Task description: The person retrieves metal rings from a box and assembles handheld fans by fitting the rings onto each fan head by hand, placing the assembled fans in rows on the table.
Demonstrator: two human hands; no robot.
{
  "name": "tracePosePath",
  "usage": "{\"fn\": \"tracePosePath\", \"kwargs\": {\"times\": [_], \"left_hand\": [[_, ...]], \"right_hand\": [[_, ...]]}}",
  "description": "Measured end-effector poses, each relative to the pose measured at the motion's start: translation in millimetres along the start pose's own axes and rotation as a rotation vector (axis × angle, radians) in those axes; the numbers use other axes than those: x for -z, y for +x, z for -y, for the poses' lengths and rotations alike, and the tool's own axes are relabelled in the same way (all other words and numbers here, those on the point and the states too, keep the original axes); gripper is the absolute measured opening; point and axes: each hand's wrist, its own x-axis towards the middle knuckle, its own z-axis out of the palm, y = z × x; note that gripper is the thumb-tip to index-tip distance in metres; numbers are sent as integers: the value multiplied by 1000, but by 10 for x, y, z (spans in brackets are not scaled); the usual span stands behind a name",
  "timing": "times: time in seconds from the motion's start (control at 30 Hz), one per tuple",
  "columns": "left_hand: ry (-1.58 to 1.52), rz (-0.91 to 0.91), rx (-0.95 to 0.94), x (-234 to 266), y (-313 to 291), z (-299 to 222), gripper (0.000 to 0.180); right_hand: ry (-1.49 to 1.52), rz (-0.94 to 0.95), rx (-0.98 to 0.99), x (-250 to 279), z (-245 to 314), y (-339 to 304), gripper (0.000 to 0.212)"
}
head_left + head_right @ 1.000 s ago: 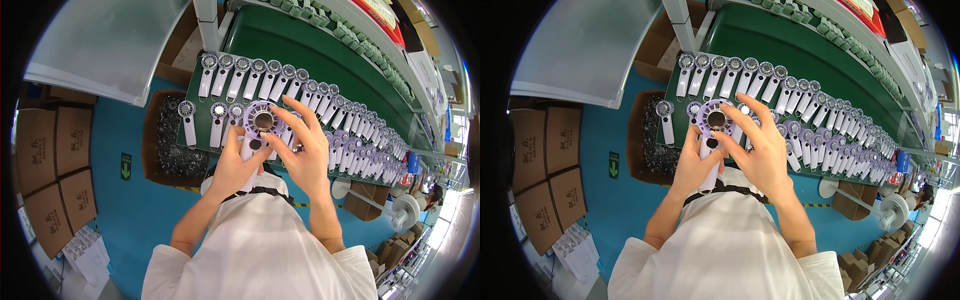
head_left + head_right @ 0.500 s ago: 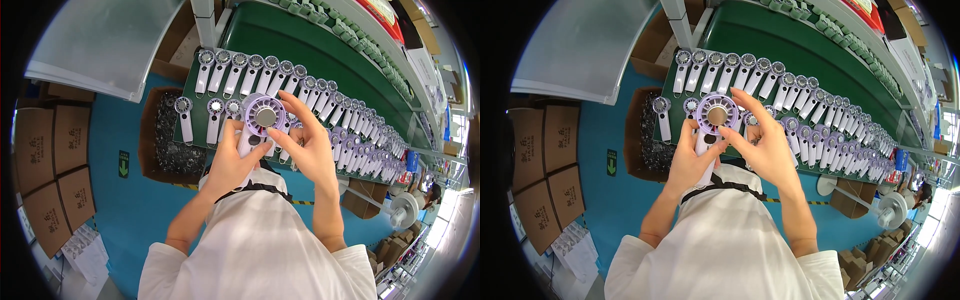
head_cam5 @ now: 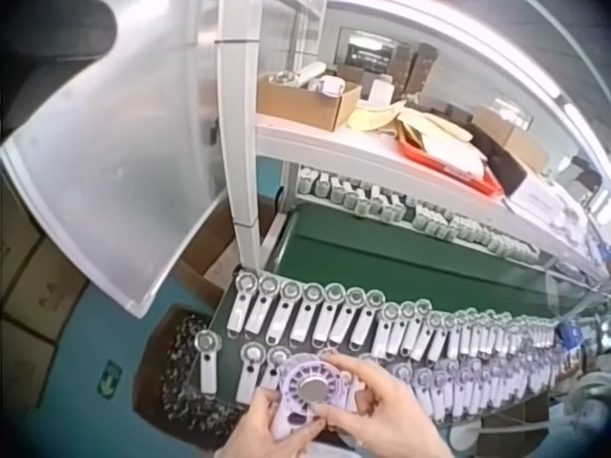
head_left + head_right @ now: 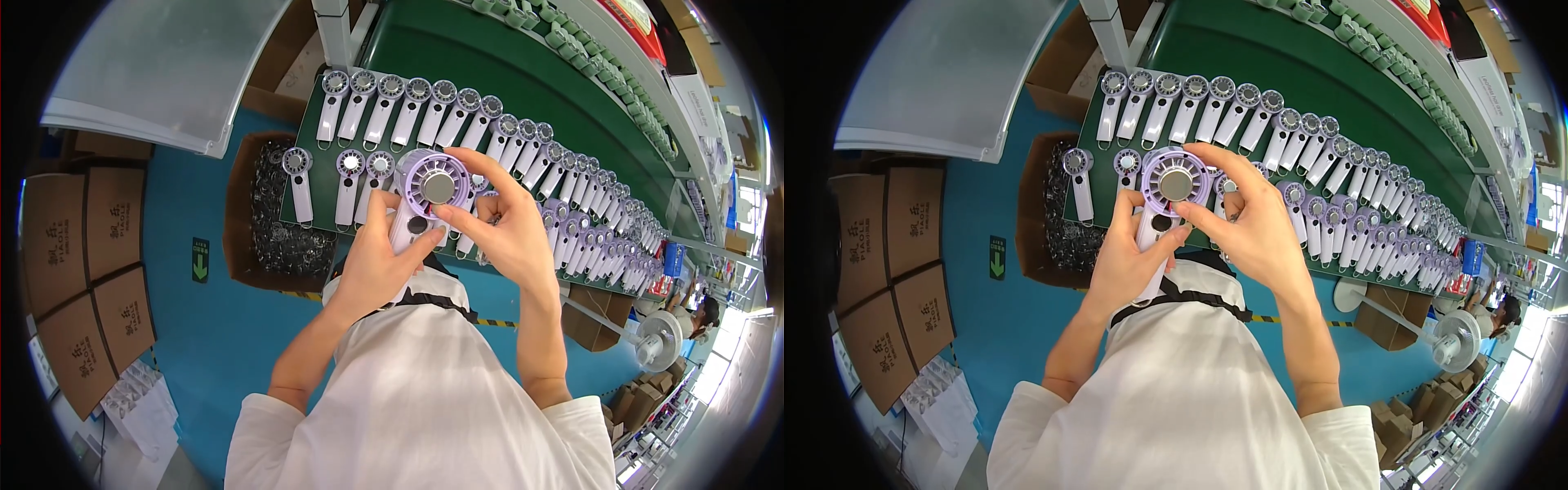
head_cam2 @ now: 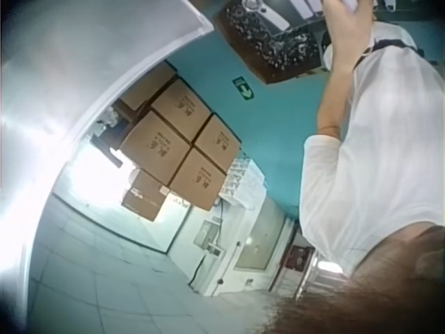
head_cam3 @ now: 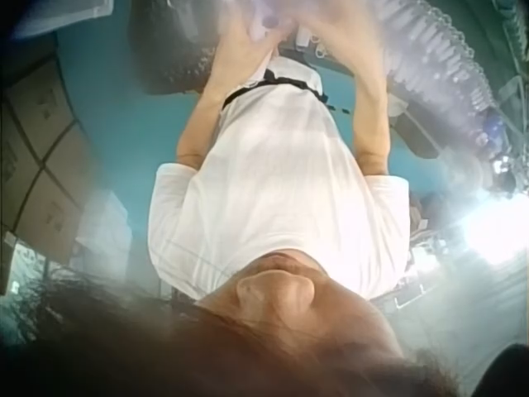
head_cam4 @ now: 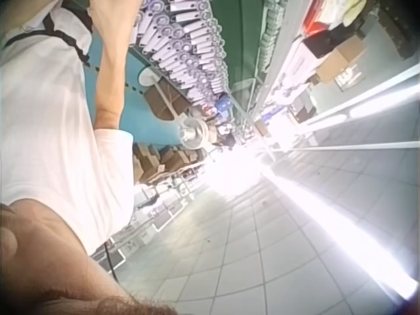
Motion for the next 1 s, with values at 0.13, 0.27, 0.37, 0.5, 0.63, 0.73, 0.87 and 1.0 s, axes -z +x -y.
{"fn": "tracePosePath", "kwargs": {"times": [0.13,0.27,0.37,0.5,0.63,0.73,0.87,1.0], "left_hand": [[13,7,16,2,12,0,43],[36,-5,16,-8,-15,-1,43],[49,-12,-3,-26,-17,20,42],[145,-54,-54,-62,-17,65,40],[125,-63,-101,-100,20,122,39],[62,-63,-85,-107,16,128,39],[-103,-24,52,-27,32,114,41],[-145,-46,55,69,62,117,40]], "right_hand": [[2,-8,-12,-6,-16,7,55],[-2,9,-22,6,-10,-7,55],[3,11,-40,15,-2,-15,55],[35,3,-23,-25,-17,-19,55],[76,-30,-26,-97,-69,-5,56],[92,-65,3,-151,-146,-11,58],[69,-45,-33,-62,-150,-45,52],[237,-106,-112,125,-257,-53,32]]}}
